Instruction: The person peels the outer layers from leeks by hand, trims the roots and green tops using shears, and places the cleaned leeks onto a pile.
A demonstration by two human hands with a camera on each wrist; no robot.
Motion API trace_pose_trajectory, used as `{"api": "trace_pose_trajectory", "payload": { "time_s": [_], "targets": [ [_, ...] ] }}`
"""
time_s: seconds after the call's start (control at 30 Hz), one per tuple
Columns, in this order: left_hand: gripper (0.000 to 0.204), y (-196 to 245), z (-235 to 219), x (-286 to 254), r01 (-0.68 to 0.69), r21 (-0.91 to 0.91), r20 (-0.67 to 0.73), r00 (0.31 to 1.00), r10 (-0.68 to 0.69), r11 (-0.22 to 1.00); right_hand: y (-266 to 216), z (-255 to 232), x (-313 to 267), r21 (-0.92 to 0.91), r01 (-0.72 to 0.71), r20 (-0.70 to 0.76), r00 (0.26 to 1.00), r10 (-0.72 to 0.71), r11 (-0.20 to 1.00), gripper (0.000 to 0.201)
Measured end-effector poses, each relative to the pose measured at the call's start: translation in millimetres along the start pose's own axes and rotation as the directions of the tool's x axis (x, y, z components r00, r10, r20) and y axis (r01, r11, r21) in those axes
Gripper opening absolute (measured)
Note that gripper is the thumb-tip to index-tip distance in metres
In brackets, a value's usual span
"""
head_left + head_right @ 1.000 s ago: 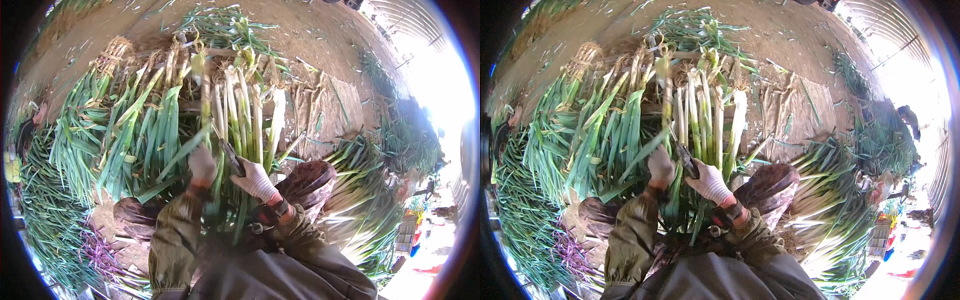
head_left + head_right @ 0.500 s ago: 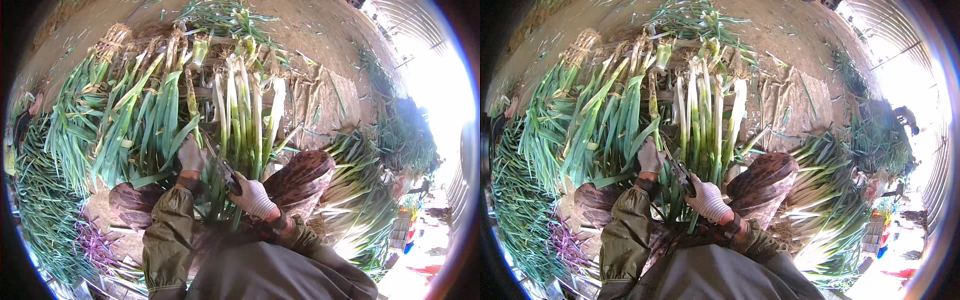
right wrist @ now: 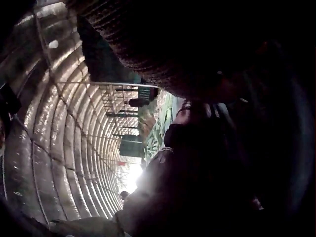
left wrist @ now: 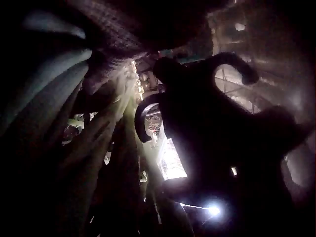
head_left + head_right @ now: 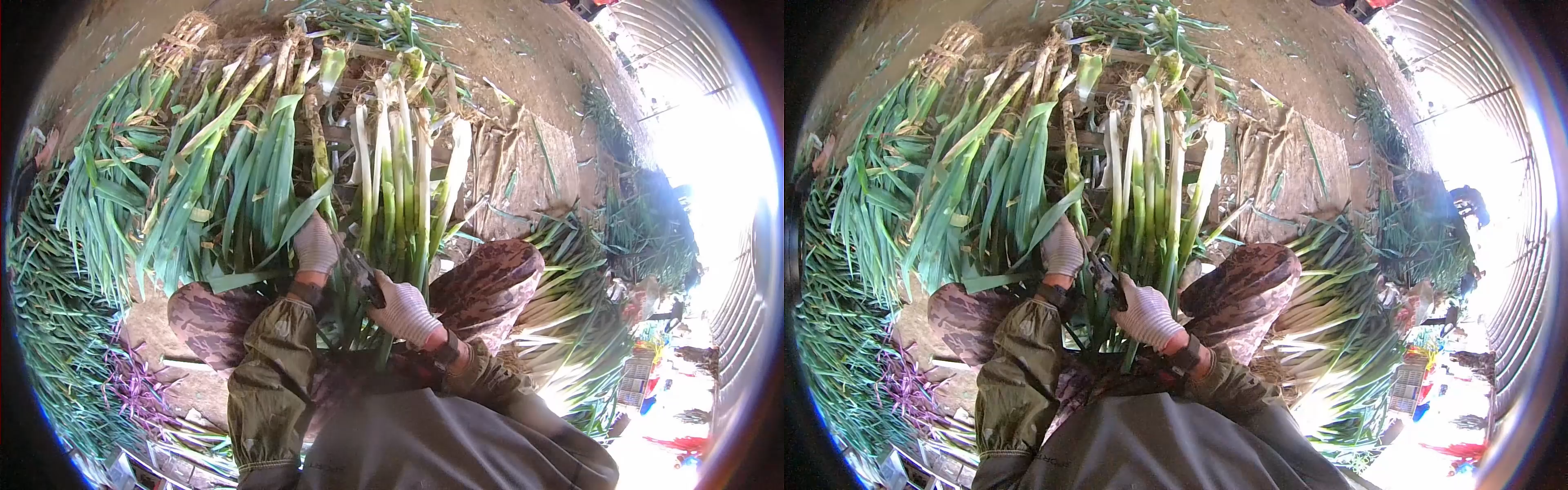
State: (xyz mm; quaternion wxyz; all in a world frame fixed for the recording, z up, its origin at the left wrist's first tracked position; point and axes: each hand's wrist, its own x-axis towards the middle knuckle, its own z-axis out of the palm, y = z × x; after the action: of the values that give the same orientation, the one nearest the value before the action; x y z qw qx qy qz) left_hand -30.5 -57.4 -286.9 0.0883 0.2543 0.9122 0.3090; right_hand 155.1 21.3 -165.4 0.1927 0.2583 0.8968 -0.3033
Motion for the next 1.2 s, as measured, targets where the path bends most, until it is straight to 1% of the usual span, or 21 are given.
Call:
{"api": "trace_pose_trajectory", "payload": {
  "time_s": [0.03,0.13,0.23,0.27,0.33,0.37,0.43,0.47,0.53,0.57,0.63,0.73,0.8,0.83,0.93,1.03,1.13,1.2],
  "targets": [
    [0.087,-2.9,2.9,-0.8,-0.050,0.022,-0.036,0.998,0.050,0.999,-2.0,0.0,2.4,-0.007,-0.001,-0.007,1.000,0.001,1.000,0.070],
    [0.077,-4.0,1.0,1.3,-0.025,-0.032,0.038,0.999,0.026,0.999,-5.3,0.9,12.1,-0.017,0.002,-0.046,0.999,-0.003,1.000,0.071],
    [0.067,-9.2,15.8,5.6,-0.008,-0.009,-0.062,0.998,0.007,1.000,-9.8,1.6,22.9,-0.022,-0.013,-0.082,0.997,0.011,1.000,0.073],
    [0.065,-11.0,19.7,4.5,0.018,-0.031,-0.039,0.999,-0.019,0.999,-12.0,0.5,26.6,-0.025,-0.020,-0.092,0.996,0.018,0.999,0.073],
    [0.062,5.7,0.6,-1.8,0.071,-0.071,0.012,0.997,-0.070,0.995,-17.3,-3.3,32.1,-0.033,-0.034,-0.093,0.995,0.031,0.999,0.073],
    [0.062,2.9,4.1,-2.0,0.026,-0.124,-0.032,0.999,-0.030,0.992,-19.5,-5.0,34.3,-0.036,-0.042,-0.093,0.995,0.039,0.998,0.073],
    [0.064,-2.7,10.8,-0.6,-0.071,-0.223,-0.129,0.991,0.043,0.972,-19.0,-5.0,41.6,-0.059,-0.046,-0.147,0.988,0.037,0.997,0.063],
    [0.063,-6.0,13.9,-1.4,-0.063,-0.208,-0.081,0.996,0.047,0.976,-16.7,-4.4,45.6,-0.069,-0.050,-0.174,0.984,0.037,0.996,0.058],
    [0.061,-4.5,8.5,-2.7,-0.050,-0.176,0.016,0.998,0.054,0.983,-7.0,-3.0,56.8,-0.077,-0.028,-0.202,0.979,0.012,0.997,0.058],
    [0.061,-1.6,7.3,-3.7,-0.021,-0.165,0.026,0.999,0.025,0.986,-2.4,-2.9,62.4,-0.082,-0.017,-0.216,0.976,-0.001,0.997,0.058],
    [0.061,9.4,0.5,-8.1,0.040,-0.140,0.051,0.998,-0.033,0.989,-7.9,-8.6,66.7,-0.090,-0.032,-0.195,0.981,0.014,0.995,0.062],
    [0.065,4.9,4.9,-5.0,0.057,-0.052,0.080,0.995,-0.053,0.997,-16.3,-13.2,72.1,-0.093,-0.046,-0.178,0.984,0.028,0.995,0.064],
    [0.067,5.1,6.8,-4.5,0.099,-0.077,0.095,0.991,-0.092,0.992,-17.6,-11.8,74.0,-0.063,-0.033,-0.176,0.984,0.021,0.997,0.066],
    [0.069,6.4,6.6,-4.3,0.119,-0.090,0.104,0.988,-0.110,0.989,-15.9,-11.9,78.1,-0.075,-0.025,-0.194,0.981,0.010,0.997,0.064],
    [0.070,7.8,-1.5,-4.5,0.125,-0.085,0.173,0.979,-0.108,0.989,-12.8,-17.0,98.8,-0.088,-0.008,-0.242,0.970,-0.014,0.996,0.059],
    [0.070,10.0,-5.2,-5.7,0.084,-0.134,0.141,0.988,-0.065,0.987,-18.2,-28.6,117.8,-0.110,0.024,-0.222,0.974,-0.049,0.994,0.060],
    [0.070,10.1,-9.3,-5.0,0.120,-0.146,0.170,0.981,-0.095,0.982,-25.0,-36.3,141.0,-0.126,0.024,-0.211,0.976,-0.050,0.992,0.060],
    [0.070,8.7,-7.4,-6.0,0.092,-0.163,0.130,0.989,-0.071,0.982,-30.7,-43.0,156.1,-0.125,0.022,-0.215,0.975,-0.049,0.992,0.059]
  ]
}}
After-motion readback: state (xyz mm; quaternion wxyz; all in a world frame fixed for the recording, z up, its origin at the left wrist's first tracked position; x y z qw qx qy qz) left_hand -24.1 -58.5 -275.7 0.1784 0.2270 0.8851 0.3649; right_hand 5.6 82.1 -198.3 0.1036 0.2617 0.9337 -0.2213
